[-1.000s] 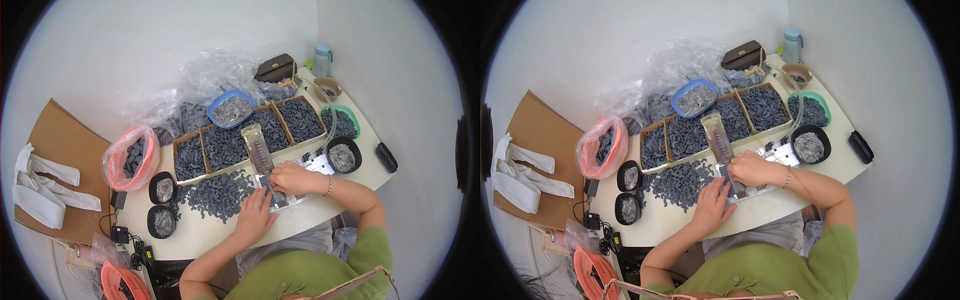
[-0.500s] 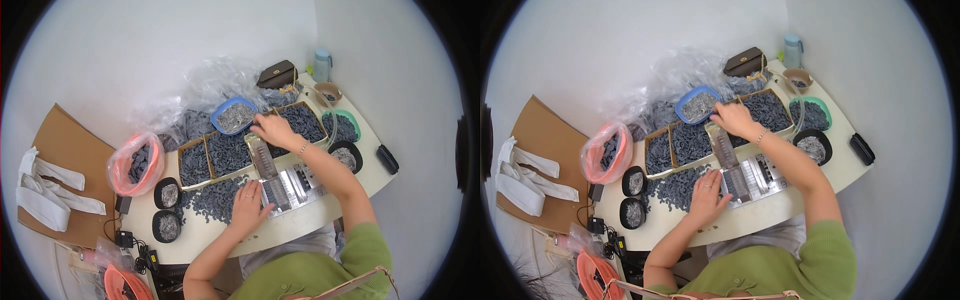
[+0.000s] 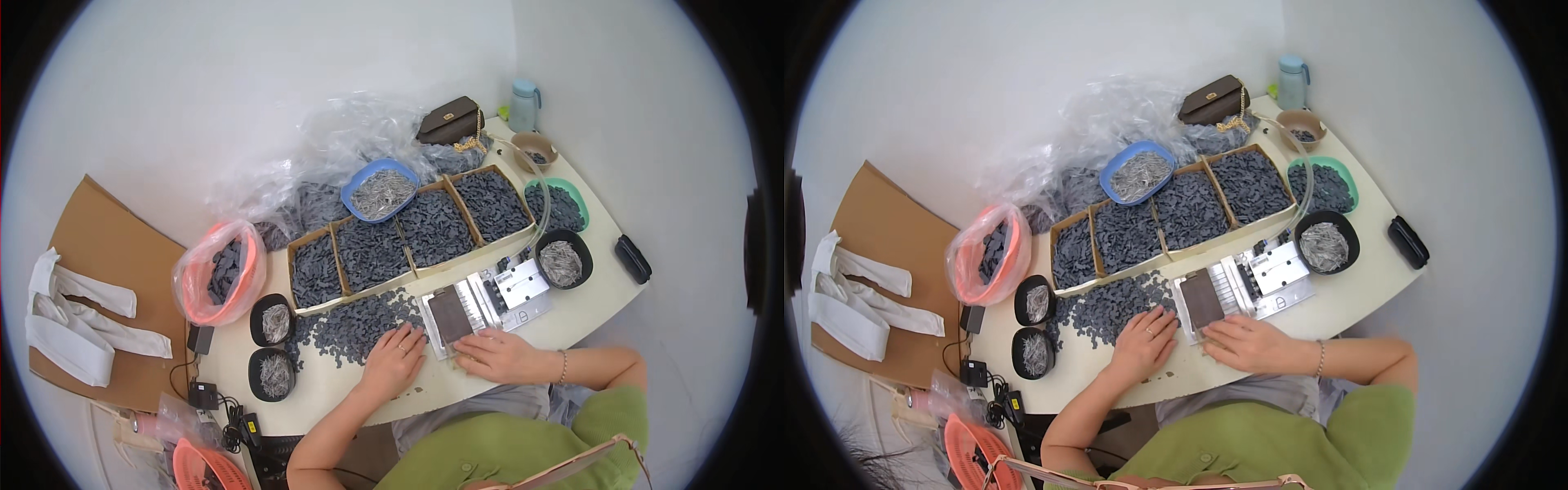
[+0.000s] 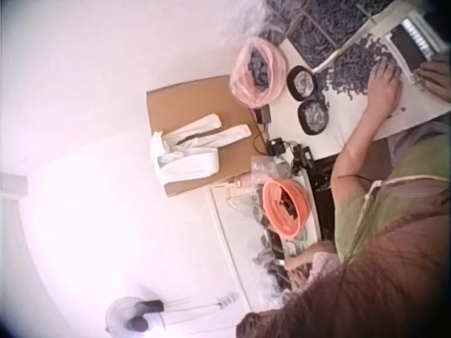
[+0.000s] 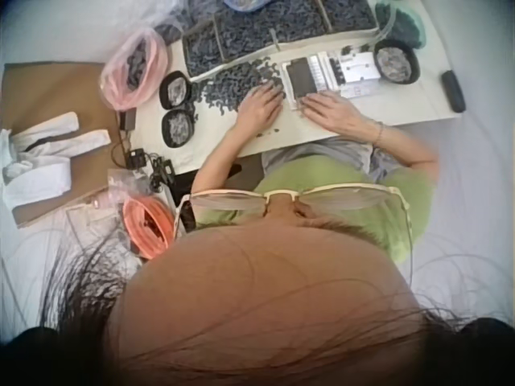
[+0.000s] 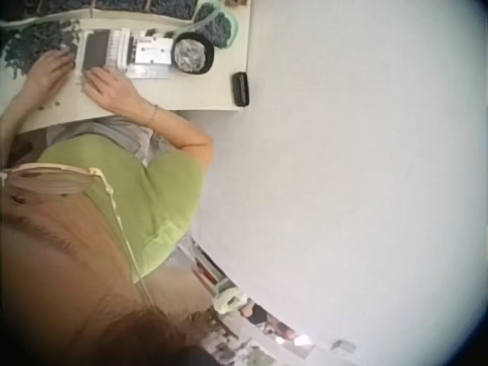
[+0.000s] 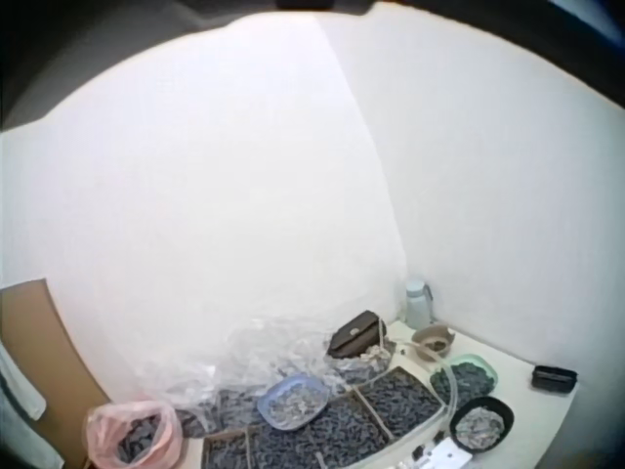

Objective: The person sorts small metal and plastic components from containers on a table into a specialized tray by hand.

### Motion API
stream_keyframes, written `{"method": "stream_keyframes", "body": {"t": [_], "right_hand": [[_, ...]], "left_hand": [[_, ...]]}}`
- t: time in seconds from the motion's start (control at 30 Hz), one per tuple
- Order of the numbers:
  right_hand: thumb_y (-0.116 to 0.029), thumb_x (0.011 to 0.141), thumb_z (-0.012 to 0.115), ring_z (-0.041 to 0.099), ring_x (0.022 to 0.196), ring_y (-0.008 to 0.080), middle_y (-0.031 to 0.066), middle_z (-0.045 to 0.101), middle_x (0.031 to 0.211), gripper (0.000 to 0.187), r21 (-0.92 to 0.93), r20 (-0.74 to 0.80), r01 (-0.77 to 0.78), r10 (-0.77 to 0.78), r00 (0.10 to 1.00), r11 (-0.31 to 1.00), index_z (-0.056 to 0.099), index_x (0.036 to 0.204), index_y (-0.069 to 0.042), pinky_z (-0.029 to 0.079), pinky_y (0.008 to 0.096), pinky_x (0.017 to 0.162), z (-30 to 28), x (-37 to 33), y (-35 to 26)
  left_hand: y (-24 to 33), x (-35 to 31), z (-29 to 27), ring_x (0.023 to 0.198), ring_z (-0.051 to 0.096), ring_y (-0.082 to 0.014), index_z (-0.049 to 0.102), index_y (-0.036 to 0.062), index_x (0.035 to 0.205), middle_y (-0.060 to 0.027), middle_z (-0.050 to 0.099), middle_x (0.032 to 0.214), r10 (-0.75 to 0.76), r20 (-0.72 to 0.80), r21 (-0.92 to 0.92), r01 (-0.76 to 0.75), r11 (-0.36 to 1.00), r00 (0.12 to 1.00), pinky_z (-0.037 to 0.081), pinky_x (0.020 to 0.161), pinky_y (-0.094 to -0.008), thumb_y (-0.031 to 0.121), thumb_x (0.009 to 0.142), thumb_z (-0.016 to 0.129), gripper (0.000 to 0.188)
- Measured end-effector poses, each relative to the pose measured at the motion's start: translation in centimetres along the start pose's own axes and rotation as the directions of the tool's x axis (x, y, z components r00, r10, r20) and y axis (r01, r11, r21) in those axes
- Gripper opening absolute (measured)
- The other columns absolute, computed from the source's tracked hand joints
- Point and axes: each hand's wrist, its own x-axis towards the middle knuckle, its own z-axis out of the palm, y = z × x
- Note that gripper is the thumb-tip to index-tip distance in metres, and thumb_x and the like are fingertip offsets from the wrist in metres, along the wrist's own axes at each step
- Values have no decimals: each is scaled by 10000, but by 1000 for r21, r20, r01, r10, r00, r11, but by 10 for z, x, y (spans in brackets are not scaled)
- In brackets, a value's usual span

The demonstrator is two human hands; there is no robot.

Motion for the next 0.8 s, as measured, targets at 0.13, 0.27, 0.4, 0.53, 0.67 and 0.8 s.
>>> {"method": "stream_keyframes", "body": {"t": [0.13, 0.27, 0.4, 0.53, 0.67, 0.8], "right_hand": [[-378, 808, 619, 561, 1047, 318, 184, 609, 1041, 484, 130, 80, -56, 46, 996, 990, 562, 1062, 30, 444, 390, 943, -6, 7, -17], [-384, 797, 620, 557, 1023, 336, 229, 592, 1046, 509, 74, 136, -24, 13, 991, 997, 552, 1073, 38, 441, 398, 949, -1, 9, -24], [-305, 748, 640, 564, 1005, 268, 166, 619, 1016, 398, -45, 84, 51, -47, 995, 998, 587, 1032, -32, 454, 360, 923, -1, 8, -12], [-216, 714, 641, 596, 880, 183, 58, 643, 988, 254, -18, -145, 50, -53, 988, 999, 619, 948, -119, 490, 330, 798, 6, 8, 13], [-142, 763, 655, 591, 689, 191, 64, 647, 1003, 217, 42, -205, -204, 208, 956, 978, 626, 976, -116, 493, 361, 652, 15, 33, 66], [-92, 872, 609, 602, 870, 366, 156, 617, 1007, 394, 647, -108, -495, 713, 693, 579, 477, 1235, -17, 490, 410, 783, 29, 89, 106]], "left_hand": [[-5, 5, -3, 1178, 539, -287, 657, 17, 1064, -111, 619, 1190, -102, 2, 62, 101, 993, 995, 398, 990, -443, 148, 797, 676, 298], [-12, 9, -11, 1180, 522, -314, 639, 9, 1076, -127, 593, 1205, -136, -46, 22, 137, 990, 990, 391, 984, -447, 150, 801, 669, 311], [-9, 6, -14, 1162, 532, -323, 642, 11, 1068, -135, 603, 1174, -122, -78, 6, 122, 992, 990, 408, 965, -451, 126, 788, 677, 305], [-3, 2, -7, 1093, 578, -326, 654, 22, 1038, -145, 626, 1119, -127, -113, -115, 114, 987, 985, 463, 911, -427, 86, 768, 682, 279], [10, 4, 7, 1031, 612, -331, 664, 1, 1008, -162, 637, 1099, -49, -131, -226, 19, 974, 990, 507, 865, -388, 88, 760, 682, 264], [38, 23, 13, 1016, 627, -346, 656, -75, 1000, -217, 629, 1123, 22, -100, 26, -19, 999, 995, 512, 880, -394, 86, 766, 647, 283]]}}
